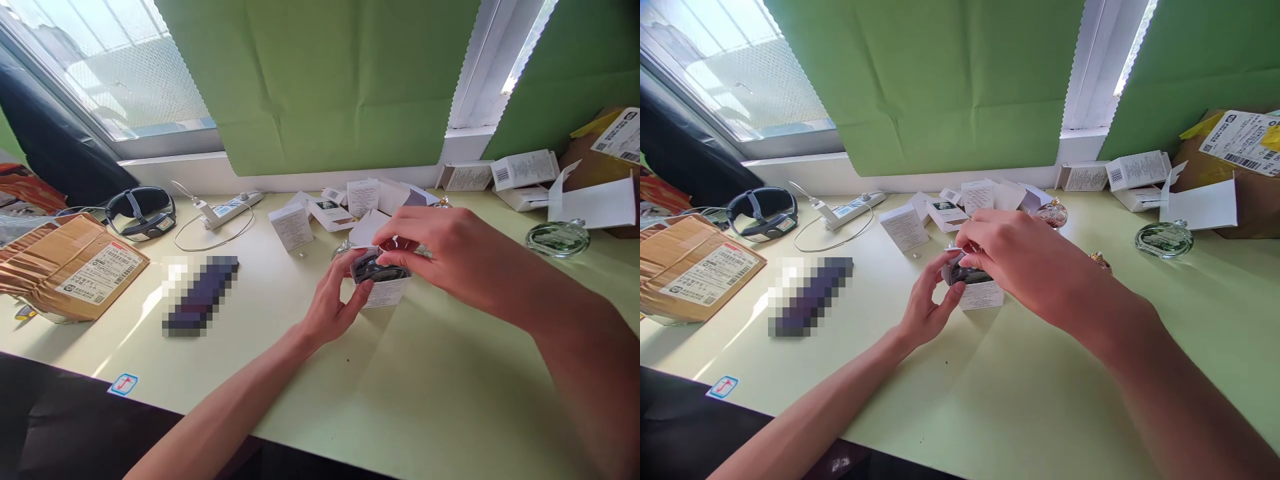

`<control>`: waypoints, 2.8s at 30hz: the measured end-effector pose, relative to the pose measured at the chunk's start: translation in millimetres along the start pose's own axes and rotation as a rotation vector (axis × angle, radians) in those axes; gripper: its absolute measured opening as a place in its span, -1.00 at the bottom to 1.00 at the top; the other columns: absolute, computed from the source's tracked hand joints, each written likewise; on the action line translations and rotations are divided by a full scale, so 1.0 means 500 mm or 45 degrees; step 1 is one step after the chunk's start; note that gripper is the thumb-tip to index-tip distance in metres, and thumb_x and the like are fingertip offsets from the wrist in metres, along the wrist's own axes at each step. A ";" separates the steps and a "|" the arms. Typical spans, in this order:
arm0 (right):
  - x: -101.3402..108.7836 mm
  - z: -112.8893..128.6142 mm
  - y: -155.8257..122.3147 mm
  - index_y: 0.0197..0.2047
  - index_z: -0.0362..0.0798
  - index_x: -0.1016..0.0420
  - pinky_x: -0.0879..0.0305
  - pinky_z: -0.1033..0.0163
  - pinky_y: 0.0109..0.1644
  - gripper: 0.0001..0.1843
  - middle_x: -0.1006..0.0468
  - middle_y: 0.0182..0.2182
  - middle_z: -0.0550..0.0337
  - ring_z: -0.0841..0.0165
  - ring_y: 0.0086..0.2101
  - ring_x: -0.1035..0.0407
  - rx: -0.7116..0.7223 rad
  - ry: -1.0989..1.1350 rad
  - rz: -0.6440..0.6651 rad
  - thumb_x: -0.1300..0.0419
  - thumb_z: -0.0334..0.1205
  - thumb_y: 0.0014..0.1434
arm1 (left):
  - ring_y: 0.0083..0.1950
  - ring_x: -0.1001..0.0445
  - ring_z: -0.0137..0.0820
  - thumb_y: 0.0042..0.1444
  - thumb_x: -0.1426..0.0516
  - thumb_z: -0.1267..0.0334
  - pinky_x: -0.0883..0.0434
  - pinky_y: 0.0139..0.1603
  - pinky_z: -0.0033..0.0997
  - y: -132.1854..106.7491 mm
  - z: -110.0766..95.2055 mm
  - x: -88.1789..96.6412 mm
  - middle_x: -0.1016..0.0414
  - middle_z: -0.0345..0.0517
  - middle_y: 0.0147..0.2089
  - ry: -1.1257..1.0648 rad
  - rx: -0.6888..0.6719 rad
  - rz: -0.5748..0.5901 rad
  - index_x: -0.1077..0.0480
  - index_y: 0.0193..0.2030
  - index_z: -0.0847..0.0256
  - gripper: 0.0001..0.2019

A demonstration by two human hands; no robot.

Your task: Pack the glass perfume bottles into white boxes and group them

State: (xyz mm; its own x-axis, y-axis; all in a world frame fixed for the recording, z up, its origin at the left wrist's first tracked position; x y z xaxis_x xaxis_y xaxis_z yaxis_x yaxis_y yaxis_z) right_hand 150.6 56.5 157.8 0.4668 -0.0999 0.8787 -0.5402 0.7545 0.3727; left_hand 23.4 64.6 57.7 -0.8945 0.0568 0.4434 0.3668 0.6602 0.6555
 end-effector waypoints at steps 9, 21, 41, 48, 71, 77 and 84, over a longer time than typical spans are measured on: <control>-0.005 0.012 0.008 -0.16 -0.03 -0.60 -0.24 0.23 -0.27 -0.87 -0.60 -0.28 0.24 0.39 -0.39 -0.43 -0.039 -0.042 -0.018 -0.21 -0.31 0.28 | 0.00 -0.46 -0.36 0.29 -0.09 0.30 -0.47 -0.01 -0.29 0.000 0.000 0.000 -0.42 0.06 0.12 0.009 -0.012 -0.002 -0.14 0.30 0.13 -0.54; -0.026 0.010 0.011 -0.22 0.01 -0.63 -0.24 0.23 -0.29 -0.86 -0.61 -0.35 0.24 0.37 -0.38 -0.45 -0.190 -0.073 0.008 -0.24 -0.38 0.22 | 0.06 -0.44 -0.34 0.27 -0.10 0.35 -0.49 0.03 -0.26 0.001 -0.001 0.000 -0.37 0.10 0.22 -0.029 -0.039 -0.004 -0.14 0.32 0.12 -0.50; -0.055 -0.008 0.006 -0.26 0.03 -0.59 -0.13 0.23 -0.41 -0.92 -0.53 -0.35 0.23 0.33 -0.39 -0.42 -0.455 -0.253 0.103 -0.24 -0.26 0.22 | 0.03 -0.44 -0.36 0.27 -0.11 0.34 -0.46 0.03 -0.30 -0.001 0.001 -0.001 -0.42 0.08 0.12 -0.005 -0.028 -0.008 -0.14 0.31 0.15 -0.51; -0.064 -0.011 0.006 -0.24 0.07 -0.61 -0.15 0.22 -0.38 -0.87 -0.58 -0.37 0.17 0.23 -0.33 -0.46 -0.389 -0.219 0.165 -0.21 -0.27 0.23 | 0.02 -0.45 -0.33 0.29 -0.10 0.29 -0.46 0.04 -0.22 -0.001 0.000 -0.002 -0.42 0.09 0.13 -0.019 -0.025 0.007 -0.12 0.33 0.11 -0.51; -0.004 -0.162 -0.046 -0.03 0.15 -0.53 -0.16 0.33 -0.62 -0.67 -0.58 -0.42 0.21 0.41 -0.59 -0.36 -0.591 0.386 0.374 -0.11 0.09 0.28 | 0.02 -0.50 -0.33 0.28 -0.11 0.26 -0.47 0.09 -0.15 -0.008 0.022 -0.009 -0.46 0.07 0.13 -0.164 0.083 0.019 -0.10 0.30 0.10 -0.52; -0.067 -0.154 -0.040 -0.07 0.06 -0.51 -0.36 0.28 -0.35 -0.70 -0.56 -0.31 0.17 0.33 -0.35 -0.46 -0.402 0.626 0.634 -0.14 0.04 0.27 | 0.05 -0.49 -0.28 0.38 0.05 0.12 -0.45 0.05 -0.18 -0.008 0.028 -0.010 -0.46 0.05 0.13 -0.330 0.191 0.089 -0.14 0.30 0.08 -0.61; -0.057 -0.111 -0.047 -0.17 -0.02 -0.48 -0.35 0.32 -0.26 -0.67 -0.56 -0.30 0.09 0.39 -0.34 -0.44 -0.323 0.690 0.614 0.07 -0.09 0.40 | -0.01 -0.48 -0.33 0.39 0.07 0.13 -0.44 -0.02 -0.26 -0.003 0.031 -0.008 -0.48 -0.02 0.07 -0.366 0.275 0.095 -0.17 0.27 0.06 -0.64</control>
State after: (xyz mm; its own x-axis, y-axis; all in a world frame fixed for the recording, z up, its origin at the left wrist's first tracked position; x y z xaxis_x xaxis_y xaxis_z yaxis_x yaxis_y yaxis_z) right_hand 188.8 77.7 107.5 0.5338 0.5605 0.6332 -0.6245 0.7662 -0.1517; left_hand 22.6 75.2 45.3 -0.9138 0.2987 0.2752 0.3989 0.7875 0.4698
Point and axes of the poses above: each hand's wrist, its own y-axis towards the middle knuckle, its own x-axis out of the back of the hand, z = x × y, the point moved 8 cm from there along y, towards the middle knuckle
